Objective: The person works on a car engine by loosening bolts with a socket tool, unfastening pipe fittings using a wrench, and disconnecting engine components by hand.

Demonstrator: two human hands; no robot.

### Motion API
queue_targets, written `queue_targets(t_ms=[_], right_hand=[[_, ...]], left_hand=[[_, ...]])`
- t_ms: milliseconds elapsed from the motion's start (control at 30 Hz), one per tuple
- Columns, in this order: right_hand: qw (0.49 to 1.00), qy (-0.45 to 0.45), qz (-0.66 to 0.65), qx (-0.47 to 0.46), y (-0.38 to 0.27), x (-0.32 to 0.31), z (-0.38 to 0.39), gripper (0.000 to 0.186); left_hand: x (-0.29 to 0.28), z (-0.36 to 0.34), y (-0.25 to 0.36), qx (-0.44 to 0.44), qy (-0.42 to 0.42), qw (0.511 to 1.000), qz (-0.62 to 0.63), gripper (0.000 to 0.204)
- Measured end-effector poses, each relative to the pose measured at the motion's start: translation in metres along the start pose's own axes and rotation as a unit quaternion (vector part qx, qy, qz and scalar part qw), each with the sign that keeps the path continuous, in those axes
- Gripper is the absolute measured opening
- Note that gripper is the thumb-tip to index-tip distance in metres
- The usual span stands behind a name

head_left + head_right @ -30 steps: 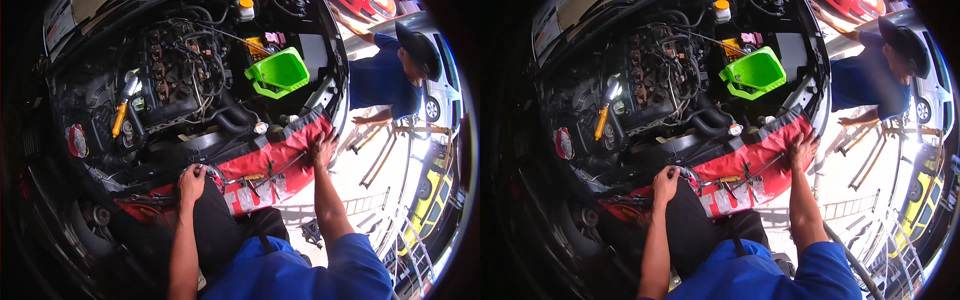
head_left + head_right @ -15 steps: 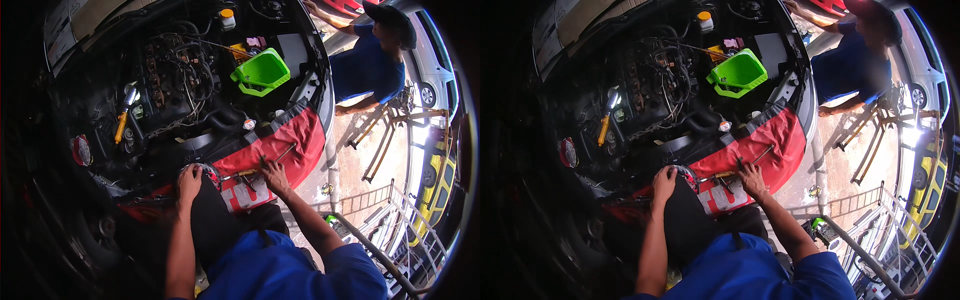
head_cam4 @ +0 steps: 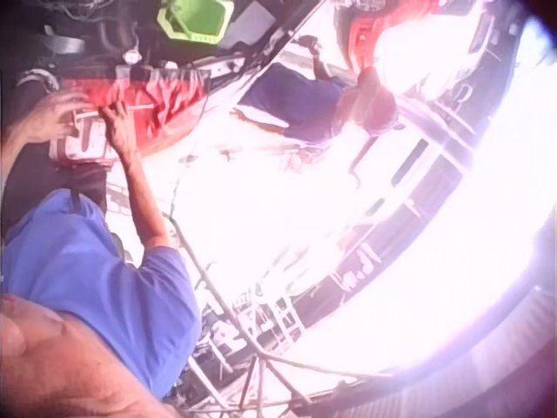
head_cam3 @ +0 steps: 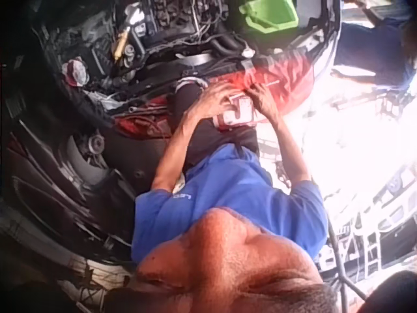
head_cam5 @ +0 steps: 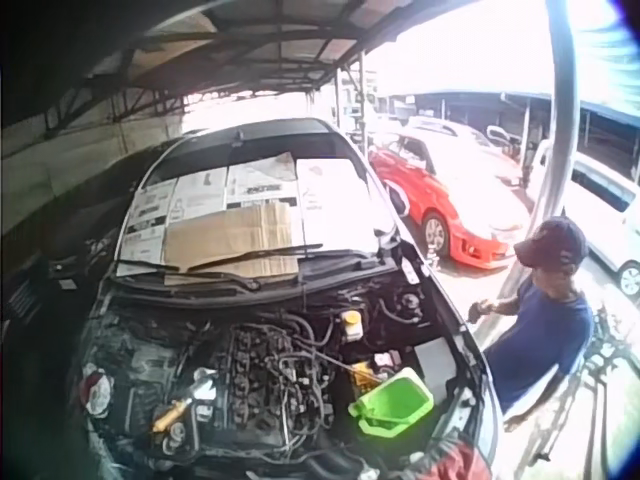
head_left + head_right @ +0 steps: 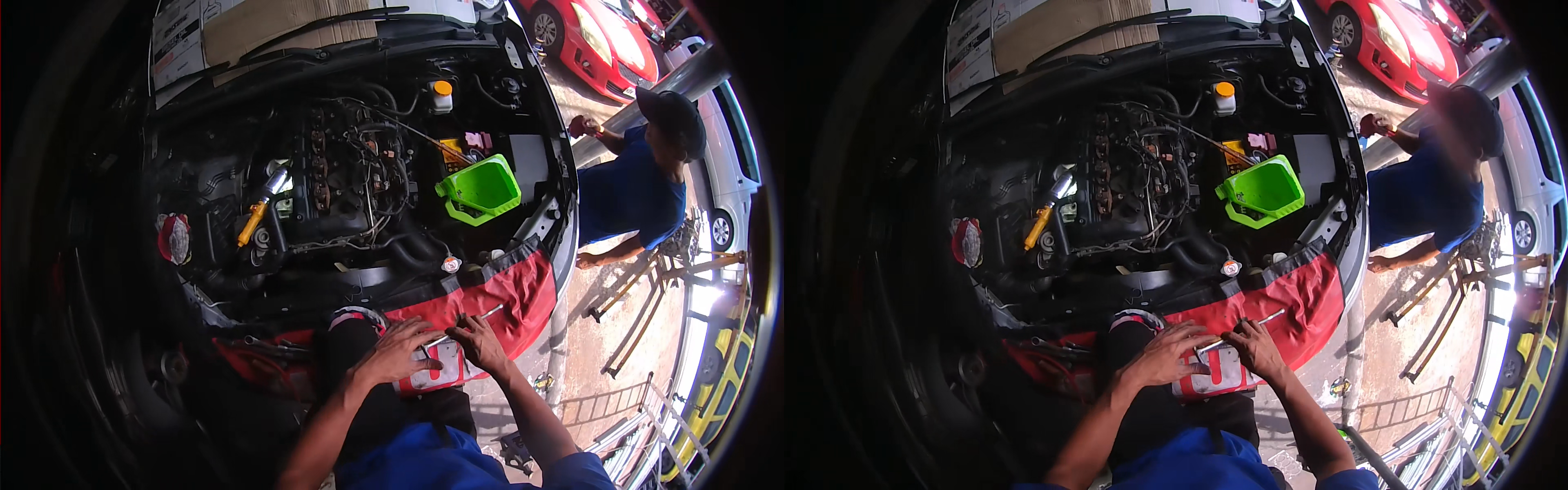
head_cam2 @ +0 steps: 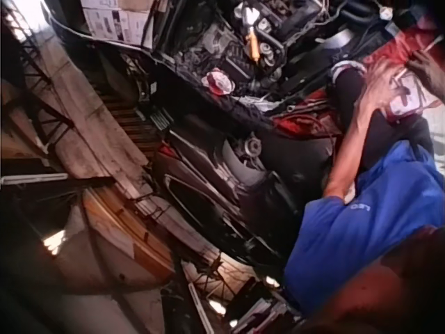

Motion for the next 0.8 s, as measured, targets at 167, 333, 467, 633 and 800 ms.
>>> queue_targets(t_ms=[167, 333, 467, 633, 800], right_hand=[[1.000, -0.018, -0.006, -0.016, -0.029, -0.022, -0.044, 0.040], [0.992, 0.083, 0.017, -0.094, -0.033, -0.050, -0.116, 0.050], [0.911, 0.369, 0.099, 0.154, 0.140, -0.150, -0.097, 0.058], [0.785, 0.452, 0.255, 0.339, 0.289, -0.183, -0.075, 0.076], [0.744, 0.446, 0.311, 0.387, 0.316, -0.176, -0.072, 0.079]], left_hand=[[-0.029, -0.006, -0.010, -0.108, 0.037, 0.992, 0.056, 0.038], [-0.108, 0.011, -0.036, -0.204, 0.128, 0.968, 0.068, 0.022], [-0.157, 0.020, -0.066, -0.303, 0.166, 0.932, 0.110, 0.026], [-0.224, 0.024, -0.120, -0.263, 0.321, 0.896, 0.161, 0.037], [-0.270, -0.036, -0.204, -0.244, 0.413, 0.861, 0.169, 0.032]])
Point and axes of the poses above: each hand's wrist, its own z-axis away from the middle knuckle, its own x-axis out of the palm, y = z × x, the point moved 8 cm from there along -z, towards the middle knuckle, and after that the axes turned 7 degrees about -z, right-handed, at the moved point
